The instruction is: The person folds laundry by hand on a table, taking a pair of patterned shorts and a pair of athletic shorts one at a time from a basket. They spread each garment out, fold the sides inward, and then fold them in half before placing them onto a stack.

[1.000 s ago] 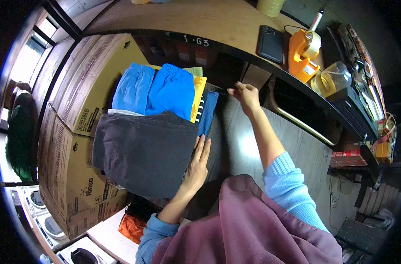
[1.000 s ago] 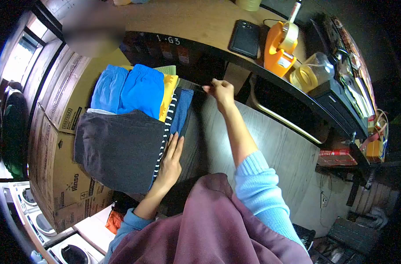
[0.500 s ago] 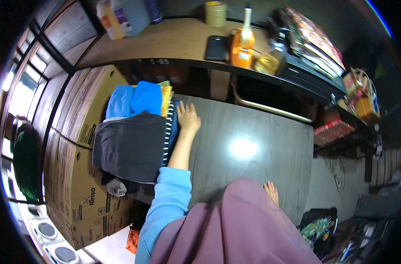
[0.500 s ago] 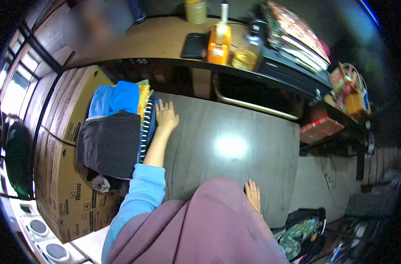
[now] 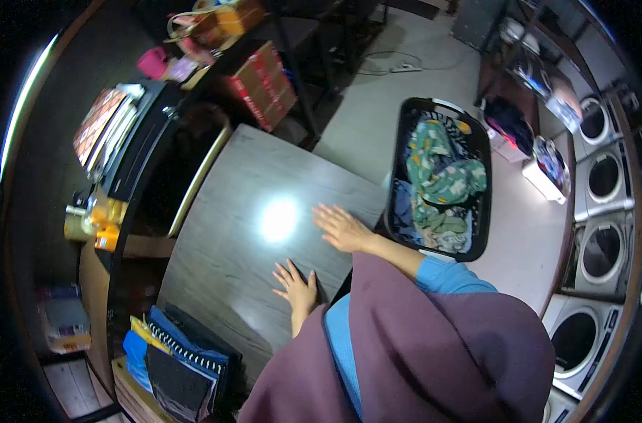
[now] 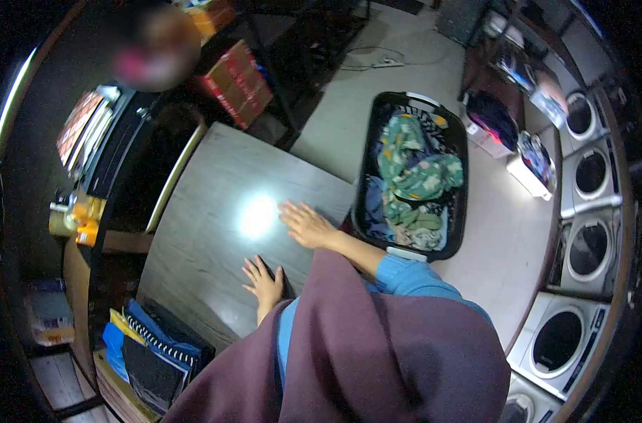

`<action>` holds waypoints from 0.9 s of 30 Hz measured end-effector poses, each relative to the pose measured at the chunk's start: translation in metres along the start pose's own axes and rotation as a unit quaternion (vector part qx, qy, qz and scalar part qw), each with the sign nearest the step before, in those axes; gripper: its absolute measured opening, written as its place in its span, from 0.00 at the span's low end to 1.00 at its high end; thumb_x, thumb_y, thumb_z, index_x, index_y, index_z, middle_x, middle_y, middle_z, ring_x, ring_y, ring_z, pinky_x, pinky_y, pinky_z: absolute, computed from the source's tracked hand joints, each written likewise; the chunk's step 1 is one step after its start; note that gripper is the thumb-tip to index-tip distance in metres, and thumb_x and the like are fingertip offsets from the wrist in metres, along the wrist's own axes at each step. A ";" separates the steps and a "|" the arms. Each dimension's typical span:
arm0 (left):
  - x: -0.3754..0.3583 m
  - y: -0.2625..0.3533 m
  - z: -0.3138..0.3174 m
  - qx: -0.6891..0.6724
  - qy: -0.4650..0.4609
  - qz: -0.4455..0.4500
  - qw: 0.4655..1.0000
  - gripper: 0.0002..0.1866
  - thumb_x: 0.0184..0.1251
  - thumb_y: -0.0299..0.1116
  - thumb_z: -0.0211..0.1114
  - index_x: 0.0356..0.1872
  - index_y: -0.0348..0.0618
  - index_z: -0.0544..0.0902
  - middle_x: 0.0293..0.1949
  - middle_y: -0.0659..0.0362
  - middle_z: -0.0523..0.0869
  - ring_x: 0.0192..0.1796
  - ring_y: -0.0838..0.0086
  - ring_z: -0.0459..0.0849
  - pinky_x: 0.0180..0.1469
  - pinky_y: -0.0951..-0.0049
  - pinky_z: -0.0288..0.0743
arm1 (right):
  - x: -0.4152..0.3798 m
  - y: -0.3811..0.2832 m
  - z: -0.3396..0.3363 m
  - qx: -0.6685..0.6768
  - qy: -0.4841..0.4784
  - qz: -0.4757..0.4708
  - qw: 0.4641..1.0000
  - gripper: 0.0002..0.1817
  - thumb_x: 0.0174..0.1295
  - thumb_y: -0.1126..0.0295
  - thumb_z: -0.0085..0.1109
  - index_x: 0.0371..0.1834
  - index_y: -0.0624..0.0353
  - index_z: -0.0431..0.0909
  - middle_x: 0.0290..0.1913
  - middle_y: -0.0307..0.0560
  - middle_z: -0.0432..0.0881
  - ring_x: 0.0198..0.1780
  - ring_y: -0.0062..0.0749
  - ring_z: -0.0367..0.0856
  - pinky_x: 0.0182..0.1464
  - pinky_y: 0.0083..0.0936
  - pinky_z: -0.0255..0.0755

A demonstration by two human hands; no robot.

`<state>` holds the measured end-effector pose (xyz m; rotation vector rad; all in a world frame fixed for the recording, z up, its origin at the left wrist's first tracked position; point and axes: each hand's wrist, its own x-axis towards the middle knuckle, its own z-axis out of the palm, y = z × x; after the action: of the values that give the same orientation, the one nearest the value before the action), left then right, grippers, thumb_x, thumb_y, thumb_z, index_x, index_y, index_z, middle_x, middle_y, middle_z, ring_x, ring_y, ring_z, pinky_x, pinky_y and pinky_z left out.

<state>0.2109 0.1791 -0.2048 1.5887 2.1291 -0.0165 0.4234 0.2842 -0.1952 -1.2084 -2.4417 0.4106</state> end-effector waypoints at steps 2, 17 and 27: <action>-0.013 0.006 0.021 0.026 0.039 0.021 0.999 0.42 0.66 0.56 0.53 0.75 0.48 0.47 0.76 0.49 0.39 0.77 0.50 0.33 0.67 0.29 0.28 | -0.013 0.027 -0.037 -0.035 0.113 0.068 0.991 0.30 0.59 0.62 0.59 0.64 0.62 0.67 0.72 0.56 0.57 0.74 0.50 0.51 0.72 0.46 0.48; 0.035 0.021 0.020 -0.131 -0.007 0.021 0.991 0.33 0.68 0.53 0.53 0.67 0.43 0.66 0.72 0.43 0.56 0.73 0.49 0.54 0.69 0.48 0.52 | -0.138 0.107 -0.127 0.259 0.283 0.352 0.854 0.13 0.68 0.60 0.50 0.44 0.59 0.71 0.30 0.59 0.80 0.33 0.56 0.81 0.34 0.45 0.72; 0.027 0.185 -0.013 -0.776 -0.300 0.032 0.553 0.15 0.69 0.43 0.59 0.46 0.42 0.79 0.36 0.63 0.83 0.37 0.76 0.80 0.44 0.75 0.76 | -0.086 -0.088 -0.190 0.480 -0.142 -0.121 0.857 0.18 0.57 0.64 0.60 0.43 0.67 0.73 0.35 0.62 0.80 0.39 0.49 0.81 0.42 0.35 0.71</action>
<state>0.3685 0.2678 -0.1535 0.3362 0.7342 0.9247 0.4977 0.1803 -0.0087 -0.4067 -2.0384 1.5700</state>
